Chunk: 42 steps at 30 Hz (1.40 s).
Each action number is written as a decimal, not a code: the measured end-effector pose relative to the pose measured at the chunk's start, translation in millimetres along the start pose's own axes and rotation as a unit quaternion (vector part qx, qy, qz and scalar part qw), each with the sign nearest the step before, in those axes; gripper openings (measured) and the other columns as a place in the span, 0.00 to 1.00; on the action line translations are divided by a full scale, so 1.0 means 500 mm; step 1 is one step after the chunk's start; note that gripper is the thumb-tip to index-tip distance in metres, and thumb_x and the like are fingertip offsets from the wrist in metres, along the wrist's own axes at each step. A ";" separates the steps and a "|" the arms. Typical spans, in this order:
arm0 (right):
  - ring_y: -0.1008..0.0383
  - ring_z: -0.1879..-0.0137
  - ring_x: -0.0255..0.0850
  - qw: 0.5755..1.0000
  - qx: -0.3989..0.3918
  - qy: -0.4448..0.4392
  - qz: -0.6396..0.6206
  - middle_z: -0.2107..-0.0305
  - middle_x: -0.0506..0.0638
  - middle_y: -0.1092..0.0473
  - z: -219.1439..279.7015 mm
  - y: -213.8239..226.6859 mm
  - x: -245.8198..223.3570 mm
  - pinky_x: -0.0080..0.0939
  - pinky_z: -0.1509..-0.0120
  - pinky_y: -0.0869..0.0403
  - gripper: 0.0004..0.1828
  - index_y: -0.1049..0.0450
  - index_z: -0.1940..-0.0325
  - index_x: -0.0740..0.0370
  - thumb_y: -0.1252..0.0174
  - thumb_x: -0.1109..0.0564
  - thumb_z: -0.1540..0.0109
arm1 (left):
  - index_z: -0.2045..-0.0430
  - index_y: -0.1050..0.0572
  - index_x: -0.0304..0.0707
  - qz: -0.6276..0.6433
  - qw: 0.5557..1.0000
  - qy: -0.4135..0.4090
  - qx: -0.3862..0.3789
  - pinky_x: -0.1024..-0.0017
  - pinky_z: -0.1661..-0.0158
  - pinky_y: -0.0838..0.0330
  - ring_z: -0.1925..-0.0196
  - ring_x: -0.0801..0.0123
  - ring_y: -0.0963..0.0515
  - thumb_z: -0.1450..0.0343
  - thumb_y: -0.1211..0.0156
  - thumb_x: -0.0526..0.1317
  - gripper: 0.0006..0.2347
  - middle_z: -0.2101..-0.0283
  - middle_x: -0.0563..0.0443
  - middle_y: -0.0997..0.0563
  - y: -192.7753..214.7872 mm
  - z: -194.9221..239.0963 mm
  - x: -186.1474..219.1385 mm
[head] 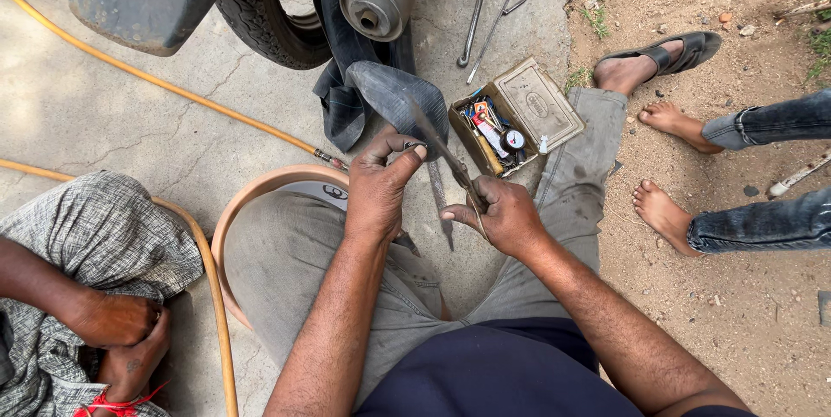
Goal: The person prepares a motorcycle inner tube for patching by roughening the surface with a metal rasp, applying a patch, and smoothing it down. The person uses a tube of adhesive and a pair of scissors to trim the patch material.
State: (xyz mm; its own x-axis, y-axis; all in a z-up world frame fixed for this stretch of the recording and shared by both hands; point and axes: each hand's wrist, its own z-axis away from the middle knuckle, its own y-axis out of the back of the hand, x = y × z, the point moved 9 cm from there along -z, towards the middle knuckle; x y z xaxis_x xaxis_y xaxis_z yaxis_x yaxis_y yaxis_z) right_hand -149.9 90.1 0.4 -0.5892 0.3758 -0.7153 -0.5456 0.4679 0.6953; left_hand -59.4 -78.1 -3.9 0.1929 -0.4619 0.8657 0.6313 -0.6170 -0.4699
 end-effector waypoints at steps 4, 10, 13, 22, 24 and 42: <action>0.35 0.78 0.32 0.974 -0.014 -0.135 -0.184 0.84 0.44 0.35 0.028 -0.040 0.078 0.36 0.74 0.34 0.24 0.32 0.75 0.59 0.31 0.39 0.42 | 0.69 0.19 0.29 0.023 0.999 0.010 0.022 0.67 0.43 0.30 0.53 0.68 0.22 0.31 0.36 0.32 0.03 0.61 0.48 0.19 0.008 -0.003 0.001; 0.33 0.79 0.32 0.921 -0.020 -0.274 -0.277 0.84 0.45 0.32 0.092 -0.096 0.163 0.34 0.73 0.32 0.22 0.30 0.74 0.60 0.33 0.41 0.41 | 0.68 0.19 0.28 0.032 0.999 0.009 0.035 0.66 0.44 0.29 0.55 0.69 0.23 0.29 0.39 0.36 0.07 0.64 0.49 0.20 0.014 -0.003 0.002; 0.31 0.79 0.33 0.919 -0.027 -0.287 -0.270 0.84 0.46 0.32 0.101 -0.106 0.175 0.34 0.73 0.30 0.22 0.29 0.73 0.61 0.33 0.41 0.40 | 0.72 0.20 0.28 0.016 0.999 0.026 0.038 0.66 0.42 0.30 0.54 0.70 0.22 0.29 0.39 0.37 0.08 0.64 0.49 0.20 0.016 -0.005 -0.006; 0.28 0.81 0.37 0.868 -0.129 -0.421 -0.231 0.82 0.53 0.27 0.140 -0.232 0.343 0.38 0.75 0.33 0.26 0.26 0.73 0.68 0.29 0.40 0.44 | 0.64 0.21 0.26 0.016 0.998 0.024 0.047 0.65 0.46 0.30 0.58 0.67 0.24 0.27 0.41 0.39 0.10 0.66 0.46 0.23 0.018 -0.002 0.005; 0.26 0.80 0.40 0.856 -0.166 -0.463 -0.159 0.80 0.55 0.25 0.156 -0.272 0.424 0.39 0.74 0.31 0.29 0.25 0.72 0.71 0.28 0.40 0.45 | 0.63 0.21 0.28 0.047 0.995 0.041 0.082 0.66 0.47 0.28 0.56 0.70 0.22 0.29 0.43 0.39 0.10 0.63 0.49 0.21 0.032 -0.004 -0.003; 0.20 0.57 0.32 0.928 0.014 -0.104 -0.358 0.63 0.48 0.21 -0.095 -0.039 0.029 0.32 0.56 0.24 0.10 0.23 0.51 0.62 0.39 0.55 0.34 | 0.61 0.18 0.29 0.011 0.995 -0.009 0.097 0.71 0.52 0.31 0.59 0.73 0.27 0.28 0.38 0.41 0.11 0.64 0.53 0.22 0.040 0.000 0.013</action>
State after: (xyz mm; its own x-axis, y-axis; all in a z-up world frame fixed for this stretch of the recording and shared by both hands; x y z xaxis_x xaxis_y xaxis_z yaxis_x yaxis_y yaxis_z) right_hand -176.0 48.6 -20.4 0.0482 0.1051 -0.9933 -0.7349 0.6772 0.0360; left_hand -45.5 -93.6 -7.7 0.2205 -0.4623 0.8588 0.7591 -0.4715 -0.4487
